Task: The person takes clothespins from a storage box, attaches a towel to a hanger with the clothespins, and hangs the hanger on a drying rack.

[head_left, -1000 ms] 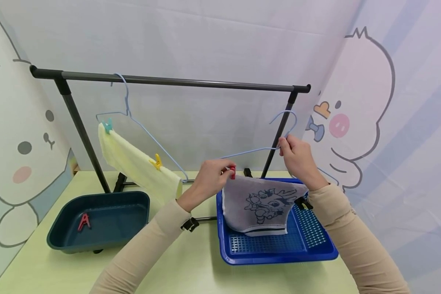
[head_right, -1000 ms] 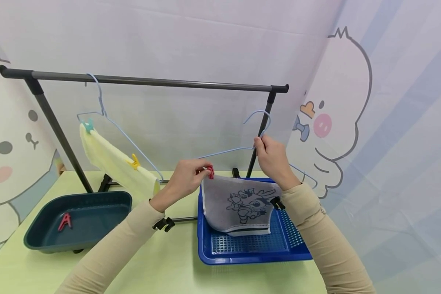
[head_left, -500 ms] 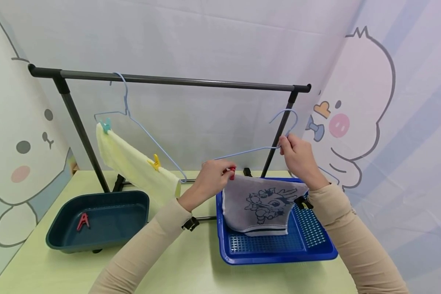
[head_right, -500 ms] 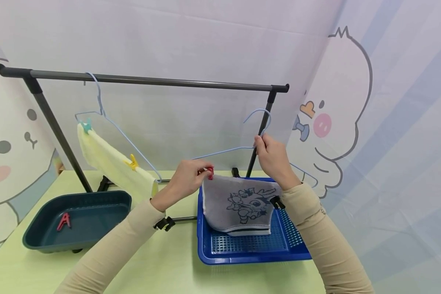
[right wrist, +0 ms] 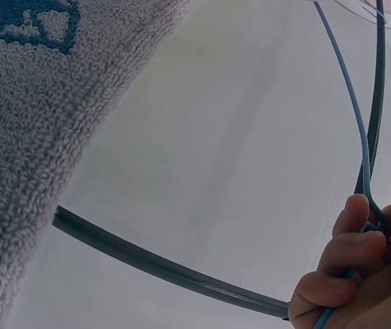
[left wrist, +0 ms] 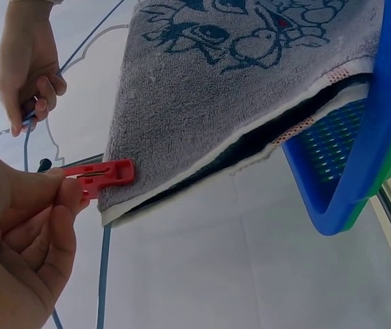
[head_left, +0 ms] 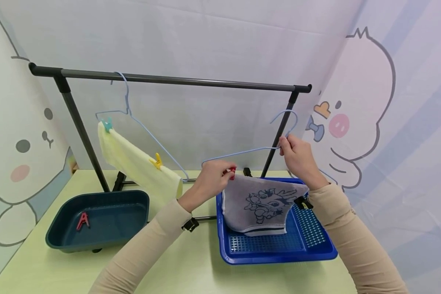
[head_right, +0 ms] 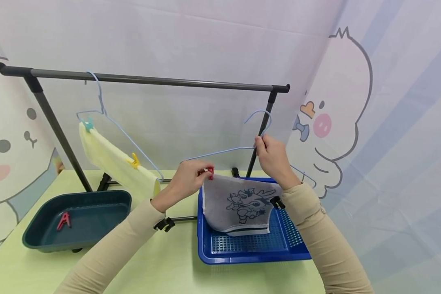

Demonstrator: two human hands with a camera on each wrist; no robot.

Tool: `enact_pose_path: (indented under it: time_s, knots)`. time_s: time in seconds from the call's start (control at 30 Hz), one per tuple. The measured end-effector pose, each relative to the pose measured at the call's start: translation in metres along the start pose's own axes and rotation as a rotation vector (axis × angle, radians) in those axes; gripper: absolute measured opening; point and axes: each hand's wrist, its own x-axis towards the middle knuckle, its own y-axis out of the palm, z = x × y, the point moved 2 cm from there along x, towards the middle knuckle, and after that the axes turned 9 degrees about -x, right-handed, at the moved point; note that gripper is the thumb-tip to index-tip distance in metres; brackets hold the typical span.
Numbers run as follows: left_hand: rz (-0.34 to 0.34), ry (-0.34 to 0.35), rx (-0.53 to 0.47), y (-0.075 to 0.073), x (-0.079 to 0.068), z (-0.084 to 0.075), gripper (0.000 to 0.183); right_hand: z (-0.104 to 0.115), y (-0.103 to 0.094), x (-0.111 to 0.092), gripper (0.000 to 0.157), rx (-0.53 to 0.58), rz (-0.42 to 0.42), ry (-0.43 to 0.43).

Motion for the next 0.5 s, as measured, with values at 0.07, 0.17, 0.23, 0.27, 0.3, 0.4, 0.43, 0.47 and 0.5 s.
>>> enact_pose_path:
  time_s: [0.07,0.17,0.23,0.27,0.3,0.4,0.43,0.47,0.5]
  knots:
    - [0.001,-0.009,-0.005,0.0000,0.0000,0.0002,0.011,-0.0001,0.0002,0.0001,0.042,-0.002,-0.001,0.001]
    - [0.005,-0.025,-0.005,0.0003,-0.0003,0.0001,0.011,-0.0002,0.0003,0.0002,0.042,-0.001,-0.002,0.002]
    - [0.014,-0.032,0.006,0.0012,-0.0005,0.0002,0.011,-0.0006,0.0002,0.0000,0.042,0.000,-0.001,0.009]
    - [0.020,-0.038,0.012,0.0017,-0.0005,0.0004,0.011,-0.0009,0.0002,-0.0001,0.042,0.000,0.001,0.011]
    - [0.026,-0.043,0.016,0.0022,-0.0005,0.0005,0.012,-0.0009,-0.0001,-0.0004,0.042,0.002,0.002,0.014]
    - [0.043,-0.065,0.010,0.0037,-0.0006,0.0014,0.014,-0.0018,-0.0003,-0.0009,0.043,0.002,0.003,0.020]
    - [0.047,-0.075,0.000,0.0040,-0.0006,0.0018,0.015,-0.0021,-0.0003,-0.0008,0.042,0.001,0.001,0.019]
    - [0.049,-0.081,-0.010,0.0041,-0.0007,0.0021,0.015,-0.0024,-0.0003,-0.0008,0.042,0.002,0.000,0.020]
    - [0.051,-0.086,-0.024,0.0041,-0.0008,0.0021,0.017,-0.0029,-0.0003,-0.0008,0.042,0.002,-0.001,0.021]
